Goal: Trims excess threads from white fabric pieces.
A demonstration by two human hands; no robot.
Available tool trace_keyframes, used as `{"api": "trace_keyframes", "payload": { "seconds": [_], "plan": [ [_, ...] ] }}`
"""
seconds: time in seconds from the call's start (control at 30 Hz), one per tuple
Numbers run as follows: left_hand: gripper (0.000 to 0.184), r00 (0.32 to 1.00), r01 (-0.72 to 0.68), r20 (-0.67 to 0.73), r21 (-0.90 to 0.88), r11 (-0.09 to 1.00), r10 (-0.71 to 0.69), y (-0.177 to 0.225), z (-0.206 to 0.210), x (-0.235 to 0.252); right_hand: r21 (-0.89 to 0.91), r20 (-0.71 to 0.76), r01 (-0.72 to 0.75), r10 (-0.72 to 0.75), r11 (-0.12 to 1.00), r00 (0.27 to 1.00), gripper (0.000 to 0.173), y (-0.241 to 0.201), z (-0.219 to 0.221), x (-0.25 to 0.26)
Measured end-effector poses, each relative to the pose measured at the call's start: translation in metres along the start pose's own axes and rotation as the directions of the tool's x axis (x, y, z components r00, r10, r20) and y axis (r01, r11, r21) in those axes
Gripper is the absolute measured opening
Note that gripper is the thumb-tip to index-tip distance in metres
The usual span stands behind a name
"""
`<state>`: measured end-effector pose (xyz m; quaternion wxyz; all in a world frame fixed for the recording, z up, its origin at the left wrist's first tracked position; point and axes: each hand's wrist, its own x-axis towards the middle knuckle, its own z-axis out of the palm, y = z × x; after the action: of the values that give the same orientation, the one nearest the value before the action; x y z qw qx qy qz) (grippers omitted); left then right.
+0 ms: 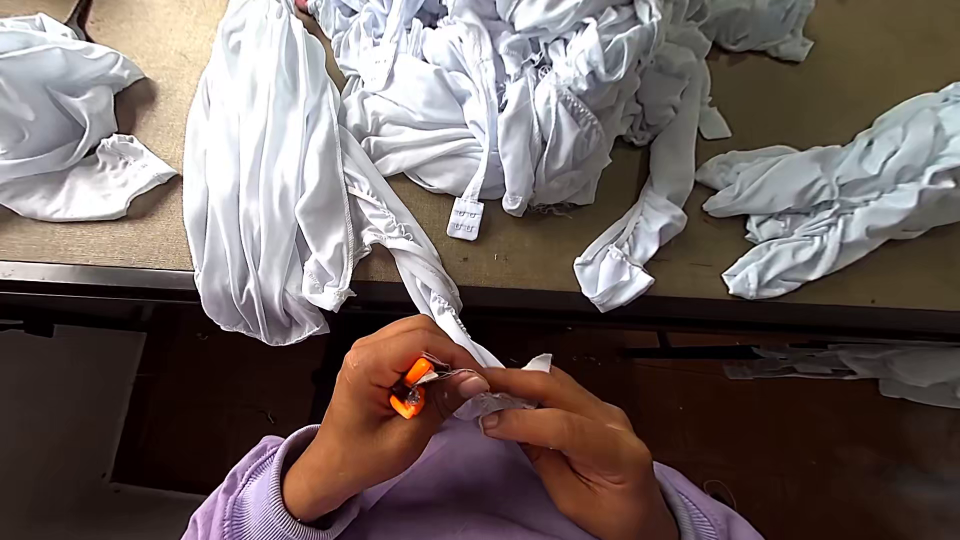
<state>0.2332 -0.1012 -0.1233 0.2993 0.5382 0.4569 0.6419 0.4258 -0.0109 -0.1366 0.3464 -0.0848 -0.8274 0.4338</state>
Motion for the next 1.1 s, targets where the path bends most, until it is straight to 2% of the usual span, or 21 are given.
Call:
{"api": "trace_keyframes", "payload": {
  "seconds": [0.13, 0.2, 0.27, 0.37, 0.43, 0.63, 0.77, 0.93, 1.03, 1.1],
  "plan": [
    [0.010, 0.998, -0.057, 0.029, 0.143, 0.988, 0.053, 0.003, -0.002, 0.003, 0.035, -0.001, -0.045, 0.045, 0.998, 0.999, 0.020, -0.002, -0.001, 0.001],
    [0.032, 0.996, -0.021, 0.091, 0.295, 0.955, -0.007, 0.008, -0.011, 0.000, 0.095, -0.013, -0.080, 0.082, 0.992, 0.997, 0.021, -0.002, -0.002, 0.000],
    [0.042, 0.987, -0.016, 0.151, 0.453, 0.891, -0.059, 0.016, -0.022, -0.001, 0.157, -0.022, -0.107, 0.112, 0.982, 0.993, 0.027, -0.003, -0.003, -0.002],
    [0.040, 0.956, -0.136, 0.284, 0.640, 0.756, -0.069, 0.025, -0.032, -0.001, 0.168, -0.036, -0.121, 0.129, 0.978, 0.991, 0.030, -0.003, -0.002, -0.003],
    [0.038, 0.934, -0.197, 0.348, 0.697, 0.690, -0.085, 0.026, -0.031, 0.001, 0.154, -0.032, -0.108, 0.114, 0.982, 0.993, 0.029, -0.003, -0.001, -0.003],
    [0.032, 0.908, -0.277, 0.413, 0.712, 0.645, -0.067, 0.027, -0.020, 0.010, 0.064, -0.016, -0.041, 0.043, 0.997, 0.999, 0.023, -0.003, 0.000, 0.001],
    [0.031, 0.910, -0.294, 0.412, 0.704, 0.647, -0.035, 0.024, -0.017, 0.009, 0.064, -0.036, -0.058, 0.060, 0.996, 0.998, 0.026, -0.003, -0.001, 0.001],
    [0.028, 0.964, -0.238, 0.234, 0.564, 0.791, 0.123, 0.010, -0.011, 0.002, 0.288, -0.174, -0.208, 0.264, 0.935, 0.949, 0.040, -0.004, 0.000, -0.001],
    [0.023, 0.966, -0.258, 0.180, 0.554, 0.791, 0.188, -0.003, 0.004, -0.006, 0.406, -0.199, -0.215, 0.316, 0.888, 0.928, 0.045, -0.004, 0.002, -0.001],
    [0.011, 0.962, -0.273, 0.165, 0.541, 0.795, 0.218, -0.009, 0.009, -0.008, 0.380, -0.208, -0.209, 0.304, 0.901, 0.930, 0.042, -0.004, -0.004, -0.002]
  ]
}}
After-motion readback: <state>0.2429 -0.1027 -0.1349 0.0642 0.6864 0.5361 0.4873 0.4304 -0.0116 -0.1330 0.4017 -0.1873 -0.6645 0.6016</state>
